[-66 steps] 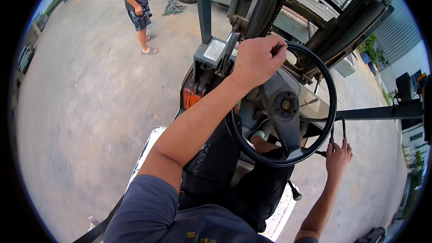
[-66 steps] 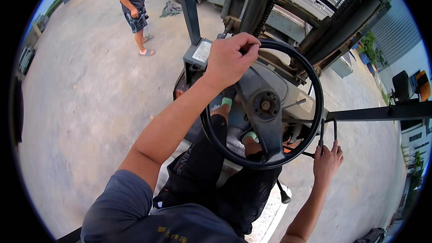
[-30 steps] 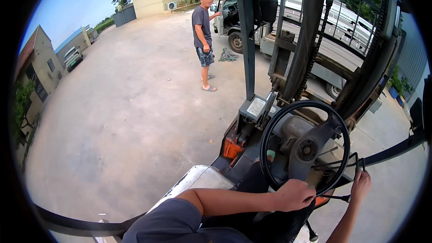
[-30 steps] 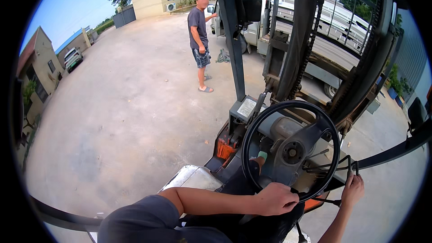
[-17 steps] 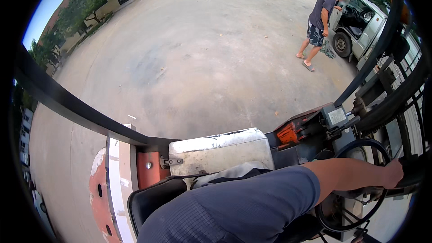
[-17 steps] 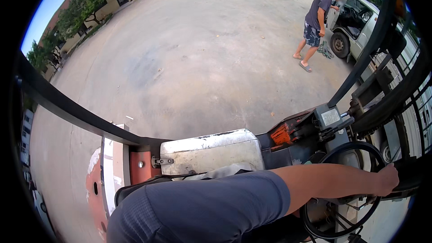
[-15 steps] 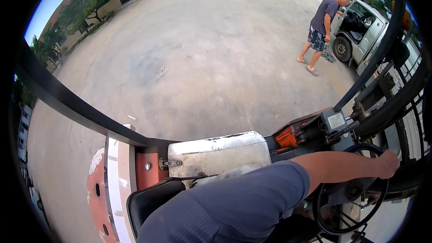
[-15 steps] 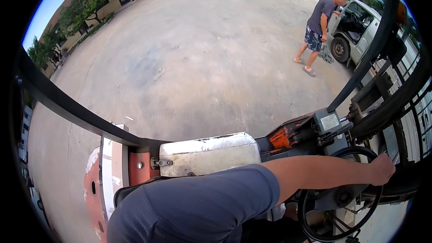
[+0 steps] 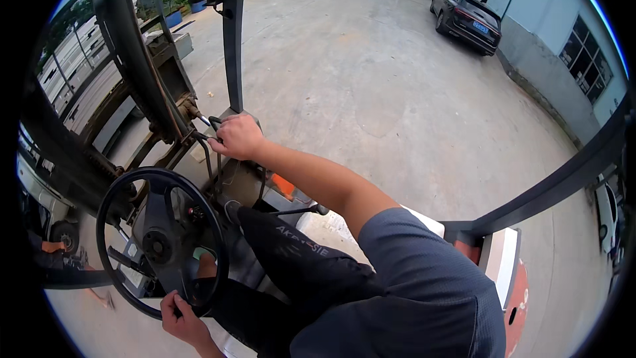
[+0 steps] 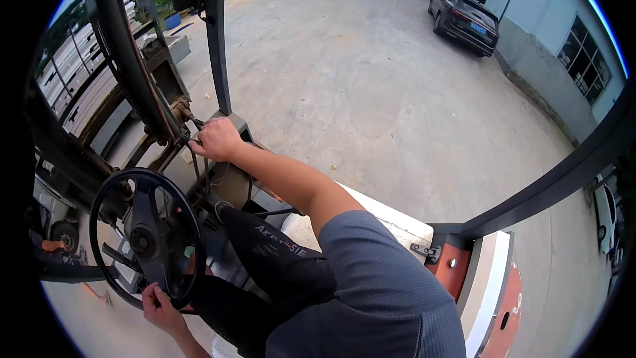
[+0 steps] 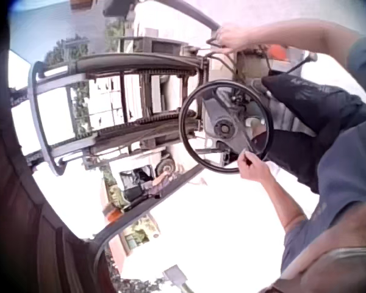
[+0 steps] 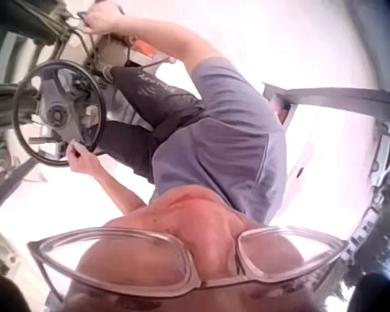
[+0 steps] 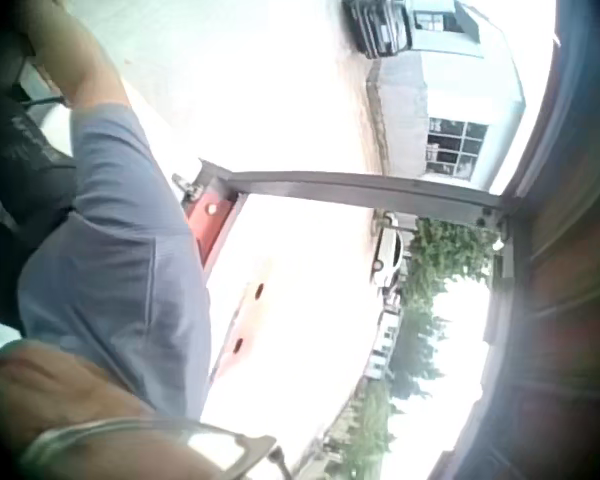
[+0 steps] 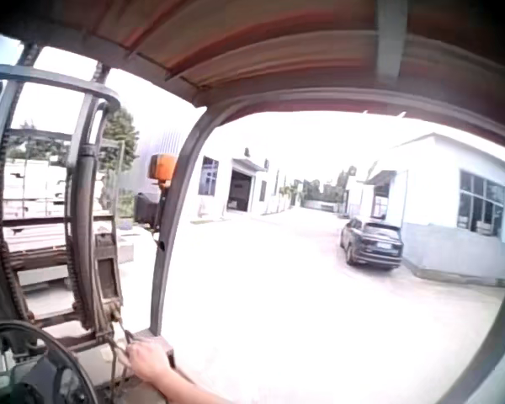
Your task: The person operates a forklift by using the steering wheel and control levers to navigate through an outdoor industrial yard, past a truck and pallets, and into a workshop building.
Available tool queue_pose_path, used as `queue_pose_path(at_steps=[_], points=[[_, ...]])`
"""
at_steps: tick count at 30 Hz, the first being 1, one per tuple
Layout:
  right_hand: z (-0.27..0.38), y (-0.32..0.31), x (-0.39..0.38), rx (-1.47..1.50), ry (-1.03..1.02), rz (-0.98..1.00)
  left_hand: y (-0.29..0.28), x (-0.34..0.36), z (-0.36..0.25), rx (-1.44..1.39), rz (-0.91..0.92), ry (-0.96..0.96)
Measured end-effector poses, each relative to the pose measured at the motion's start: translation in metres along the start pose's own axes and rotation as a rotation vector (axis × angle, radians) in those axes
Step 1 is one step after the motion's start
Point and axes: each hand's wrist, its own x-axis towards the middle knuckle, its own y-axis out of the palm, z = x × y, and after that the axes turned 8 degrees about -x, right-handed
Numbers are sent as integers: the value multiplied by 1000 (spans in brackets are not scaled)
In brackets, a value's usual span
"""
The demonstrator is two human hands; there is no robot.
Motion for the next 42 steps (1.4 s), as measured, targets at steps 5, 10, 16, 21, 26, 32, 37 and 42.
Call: queue_pose_path(at_steps=[5,10,16,21,26,32,37,42], points=[[-185,-173,-145,-364,362,-44,193,-18,-63,-320,480,307],[-234,-251,-198,-627,539,-187,295,11,-114,-626,637,504],[-181,-223,-173,-690,580,-156,268,78,-81,-734,634,566],[-141,-187,-146,-693,564,-134,222,129,-38,-704,585,550],[-120,-167,-136,-696,583,-92,201,154,-7,-671,547,472],[-107,-155,-135,-697,621,-80,193,155,3,-714,550,483],[-85,-147,-125,-660,613,-66,175,162,14,-726,514,462],[-16,-163,-188,-297,691,-218,151,180,30,-723,485,455]])
